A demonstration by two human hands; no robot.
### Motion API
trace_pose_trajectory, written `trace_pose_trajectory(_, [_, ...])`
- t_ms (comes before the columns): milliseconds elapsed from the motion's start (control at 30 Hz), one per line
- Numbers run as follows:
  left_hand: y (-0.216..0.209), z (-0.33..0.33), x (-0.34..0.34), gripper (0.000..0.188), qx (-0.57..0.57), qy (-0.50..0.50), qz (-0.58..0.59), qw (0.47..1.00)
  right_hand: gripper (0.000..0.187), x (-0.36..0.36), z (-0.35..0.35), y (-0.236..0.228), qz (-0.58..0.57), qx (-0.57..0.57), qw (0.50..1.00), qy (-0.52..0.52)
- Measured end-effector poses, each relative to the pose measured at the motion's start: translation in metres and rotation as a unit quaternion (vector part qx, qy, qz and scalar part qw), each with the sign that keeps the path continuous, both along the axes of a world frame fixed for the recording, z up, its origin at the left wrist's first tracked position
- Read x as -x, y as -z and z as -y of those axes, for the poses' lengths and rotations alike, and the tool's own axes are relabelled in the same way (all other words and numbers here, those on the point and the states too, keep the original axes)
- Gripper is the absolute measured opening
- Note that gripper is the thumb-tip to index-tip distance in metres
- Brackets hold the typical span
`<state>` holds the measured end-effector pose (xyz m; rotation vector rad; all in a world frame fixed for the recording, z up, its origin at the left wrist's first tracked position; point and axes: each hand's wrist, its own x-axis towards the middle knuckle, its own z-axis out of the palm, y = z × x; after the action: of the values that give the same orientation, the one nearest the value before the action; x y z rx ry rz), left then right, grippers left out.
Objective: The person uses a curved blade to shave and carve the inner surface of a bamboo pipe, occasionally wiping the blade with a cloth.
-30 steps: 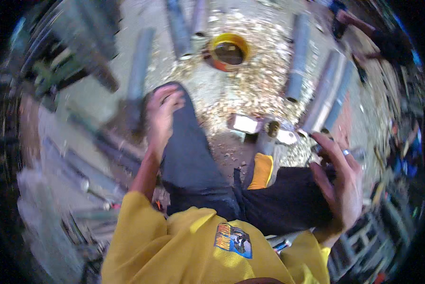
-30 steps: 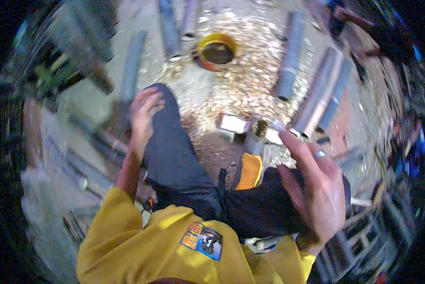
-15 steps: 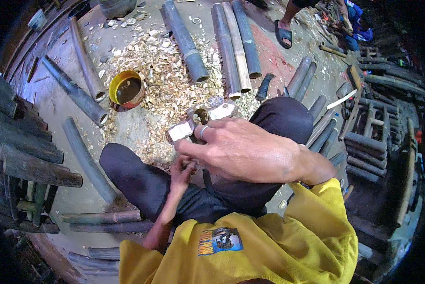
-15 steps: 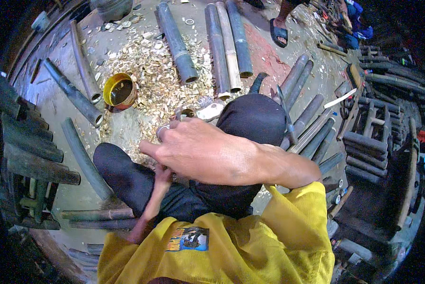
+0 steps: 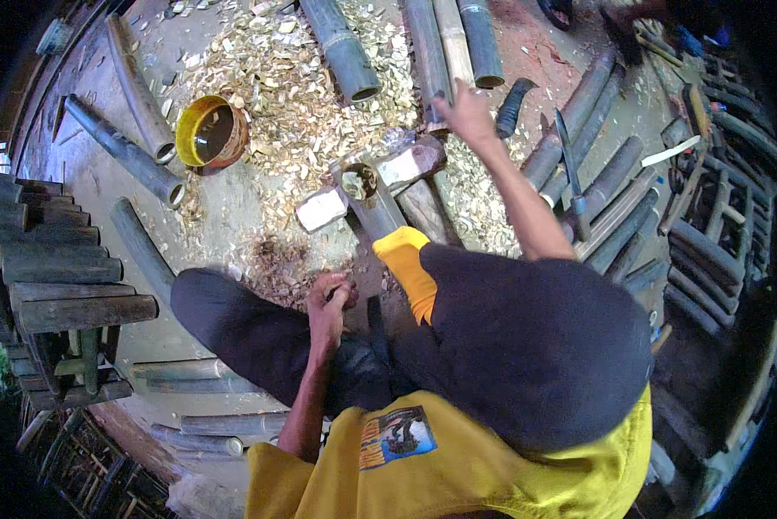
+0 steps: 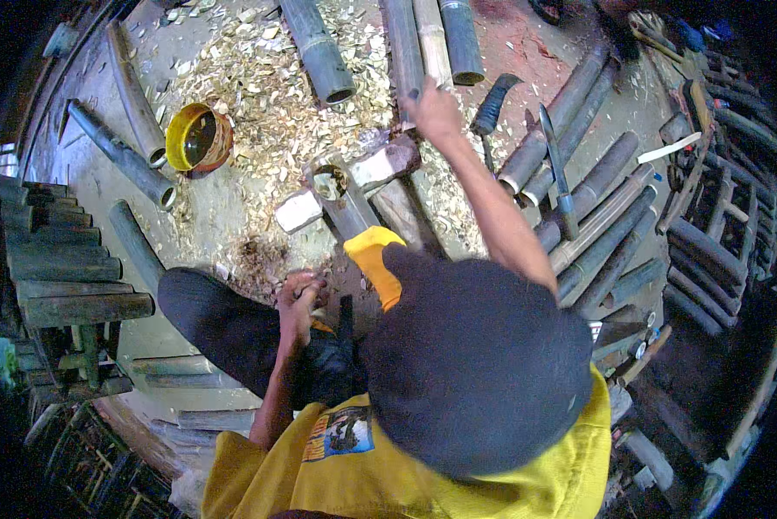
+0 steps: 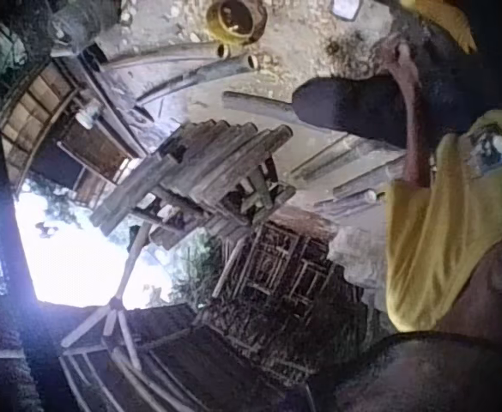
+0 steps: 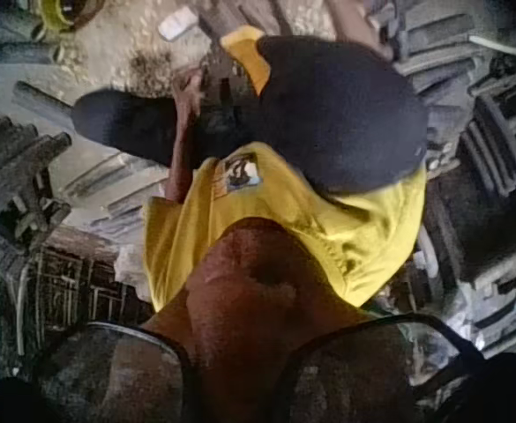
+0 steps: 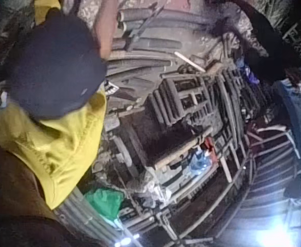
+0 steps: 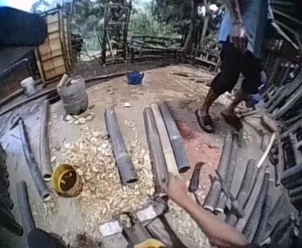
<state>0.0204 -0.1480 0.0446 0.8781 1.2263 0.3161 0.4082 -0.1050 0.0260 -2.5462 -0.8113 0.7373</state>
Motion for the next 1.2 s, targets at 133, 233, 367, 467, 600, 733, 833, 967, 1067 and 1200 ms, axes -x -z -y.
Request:
trace_pose_trajectory(133, [-0.005,-0.001,-0.001,0.017,0.024,-0.009,0.000,1.000,0.080,0.029,-0.010,0.062,0.262,0.020,0.964,-0.051])
trace_pose_trajectory(233, [-0.013,-0.011,-0.009,0.019,0.001,-0.016,-0.015,1.000,0.085,0.033,-0.021,0.050,0.198,0.035,0.980,-0.012])
trace_pose_trajectory(367, [-0.010,-0.021,-0.020,0.023,-0.035,-0.010,-0.003,0.999,0.064,0.007,-0.009,0.039,-0.158,-0.081,0.978,0.110])
trace_pose_trajectory(467, [-0.006,-0.027,-0.025,0.026,-0.018,0.001,0.029,0.999,0.038,0.000,0.013,0.030,-0.442,-0.246,0.842,0.189])
trace_pose_trajectory(600, [-0.001,-0.046,-0.046,0.033,0.016,0.037,0.094,0.995,0.025,0.049,0.053,-0.037,-0.364,-0.330,0.856,0.158])
trace_pose_trajectory(733, [-0.024,-0.078,-0.103,0.042,-0.039,0.076,0.138,0.987,0.053,0.102,0.123,-0.027,-0.202,-0.310,0.926,0.070])
trace_pose_trajectory(833, [-0.040,-0.121,-0.158,0.059,-0.042,0.056,0.175,0.982,0.058,0.137,0.166,-0.004,-0.196,-0.294,0.933,0.073])
trace_pose_trajectory(967, [-0.059,-0.197,-0.208,0.055,-0.021,0.006,0.343,0.939,0.062,0.155,0.157,-0.022,-0.155,-0.276,0.948,0.010])
trace_pose_trajectory(1067, [-0.095,-0.192,-0.215,0.039,-0.127,-0.038,0.387,0.912,0.064,0.141,0.140,-0.049,-0.060,-0.258,0.963,-0.046])
trace_pose_trajectory(1200, [-0.141,-0.198,-0.179,0.028,-0.300,-0.003,0.362,0.882,0.072,0.140,0.085,-0.053,0.002,-0.221,0.966,-0.132])
